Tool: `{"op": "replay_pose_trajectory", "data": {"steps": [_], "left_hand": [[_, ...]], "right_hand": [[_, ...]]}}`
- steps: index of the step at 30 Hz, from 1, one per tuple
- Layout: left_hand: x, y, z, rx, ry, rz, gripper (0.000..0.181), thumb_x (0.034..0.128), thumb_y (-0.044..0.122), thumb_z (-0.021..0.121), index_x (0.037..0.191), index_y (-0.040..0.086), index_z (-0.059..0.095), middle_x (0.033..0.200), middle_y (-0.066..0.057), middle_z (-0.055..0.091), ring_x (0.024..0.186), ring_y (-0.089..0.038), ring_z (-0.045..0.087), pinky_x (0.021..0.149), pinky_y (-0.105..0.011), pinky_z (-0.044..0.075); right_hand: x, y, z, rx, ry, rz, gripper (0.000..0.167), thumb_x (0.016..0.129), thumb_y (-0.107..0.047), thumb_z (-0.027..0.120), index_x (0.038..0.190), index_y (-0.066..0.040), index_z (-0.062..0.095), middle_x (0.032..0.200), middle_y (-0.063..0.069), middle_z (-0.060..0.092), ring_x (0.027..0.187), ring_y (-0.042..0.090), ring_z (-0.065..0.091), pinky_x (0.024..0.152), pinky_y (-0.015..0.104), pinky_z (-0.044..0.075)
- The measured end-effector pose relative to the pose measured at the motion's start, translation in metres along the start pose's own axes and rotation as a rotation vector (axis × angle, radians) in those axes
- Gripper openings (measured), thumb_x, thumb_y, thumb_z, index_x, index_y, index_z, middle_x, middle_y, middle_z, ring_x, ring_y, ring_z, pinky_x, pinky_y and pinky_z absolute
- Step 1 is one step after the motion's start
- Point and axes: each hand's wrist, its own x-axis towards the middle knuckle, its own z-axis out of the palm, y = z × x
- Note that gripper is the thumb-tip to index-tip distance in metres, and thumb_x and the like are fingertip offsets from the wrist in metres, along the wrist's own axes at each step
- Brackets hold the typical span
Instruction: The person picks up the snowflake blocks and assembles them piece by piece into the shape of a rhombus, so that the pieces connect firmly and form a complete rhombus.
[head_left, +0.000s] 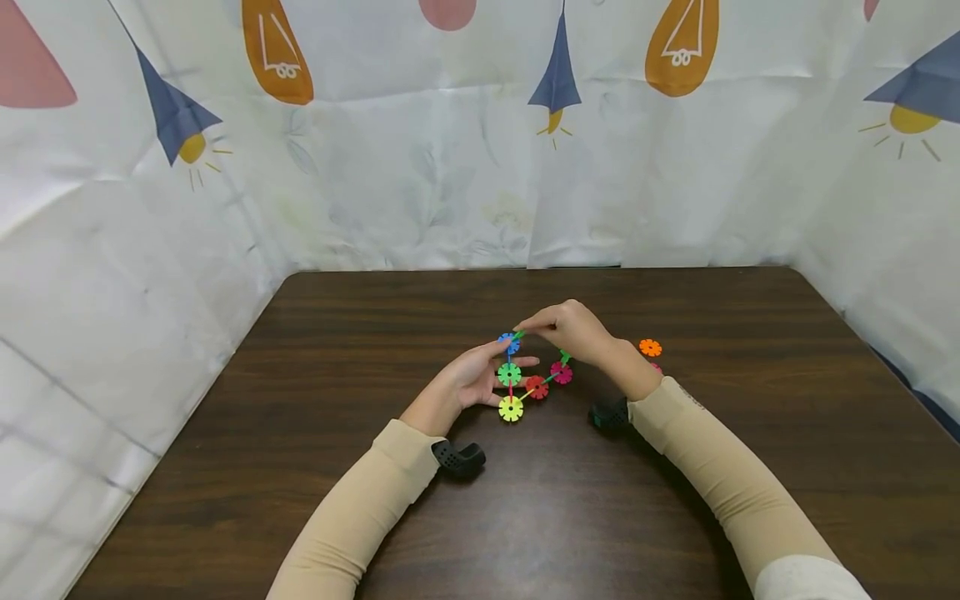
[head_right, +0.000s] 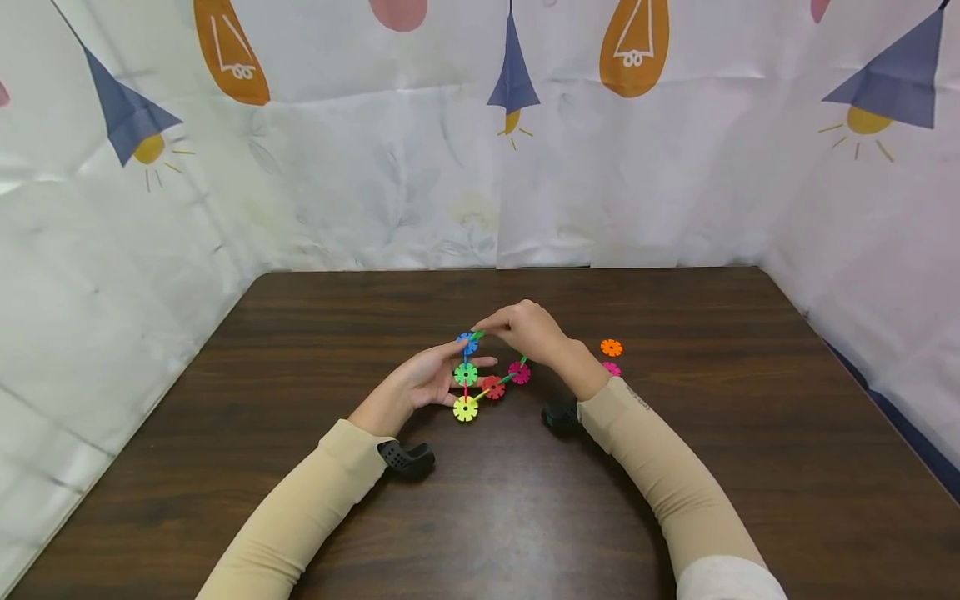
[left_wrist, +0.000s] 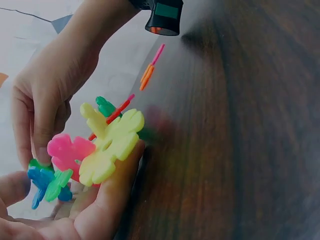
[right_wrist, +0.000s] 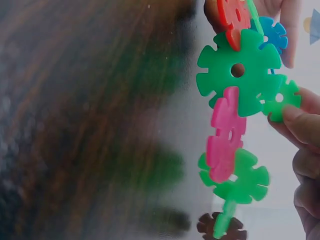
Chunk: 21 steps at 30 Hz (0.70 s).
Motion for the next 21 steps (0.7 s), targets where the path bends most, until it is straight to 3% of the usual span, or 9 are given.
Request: {"op": "replay_pose_trajectory", "data": {"steps": [4, 6, 12, 17, 21], "left_hand": [[0.000, -0.001, 0.002, -0.029, 0.018, 0.006, 0.044, 0.1131, 0.036, 0.037, 0.154, 0.019, 0.038, 0.149, -0.015, 0.054, 0.089, -0.020, 0.064, 0.077, -0.044, 0.051], [0.000, -0.002, 0.003, -0.047, 0.035, 0.010, 0.041, 0.1131, 0.035, 0.038, 0.151, 0.020, 0.041, 0.146, -0.015, 0.056, 0.087, -0.021, 0.064, 0.076, -0.043, 0.050], [0.002, -0.003, 0.006, -0.084, 0.054, 0.025, 0.039, 0.1137, 0.034, 0.036, 0.148, 0.015, 0.040, 0.148, -0.018, 0.054, 0.087, -0.021, 0.064, 0.074, -0.040, 0.049], [0.003, -0.003, 0.007, -0.090, 0.062, 0.033, 0.044, 0.1139, 0.032, 0.036, 0.153, 0.010, 0.037, 0.151, -0.018, 0.051, 0.088, -0.017, 0.066, 0.080, -0.040, 0.047], [0.003, -0.004, 0.007, -0.098, 0.096, 0.053, 0.042, 0.1135, 0.028, 0.038, 0.150, 0.006, 0.042, 0.149, -0.017, 0.053, 0.096, -0.020, 0.065, 0.104, -0.054, 0.041]], "right_hand": [[-0.001, -0.001, -0.002, 0.008, -0.036, 0.048, 0.024, 0.094, 0.002, 0.072, 0.116, -0.004, 0.078, 0.108, 0.011, 0.077, 0.059, 0.015, 0.058, 0.058, 0.026, 0.043], [-0.002, -0.003, -0.005, 0.033, -0.063, 0.095, 0.029, 0.094, 0.001, 0.072, 0.122, -0.005, 0.076, 0.114, 0.011, 0.075, 0.058, 0.013, 0.048, 0.057, 0.027, 0.038], [-0.010, -0.007, -0.019, 0.089, -0.098, 0.160, 0.035, 0.096, -0.001, 0.071, 0.130, -0.003, 0.070, 0.131, 0.013, 0.068, 0.066, 0.013, 0.052, 0.062, 0.030, 0.045], [-0.022, -0.006, -0.034, 0.117, -0.004, 0.167, 0.034, 0.095, 0.001, 0.071, 0.129, -0.002, 0.071, 0.130, 0.012, 0.067, 0.072, 0.017, 0.058, 0.066, 0.031, 0.048], [-0.034, 0.000, -0.047, 0.108, 0.090, 0.176, 0.033, 0.095, 0.001, 0.071, 0.128, -0.003, 0.071, 0.126, 0.012, 0.069, 0.078, 0.019, 0.059, 0.071, 0.031, 0.050]]}}
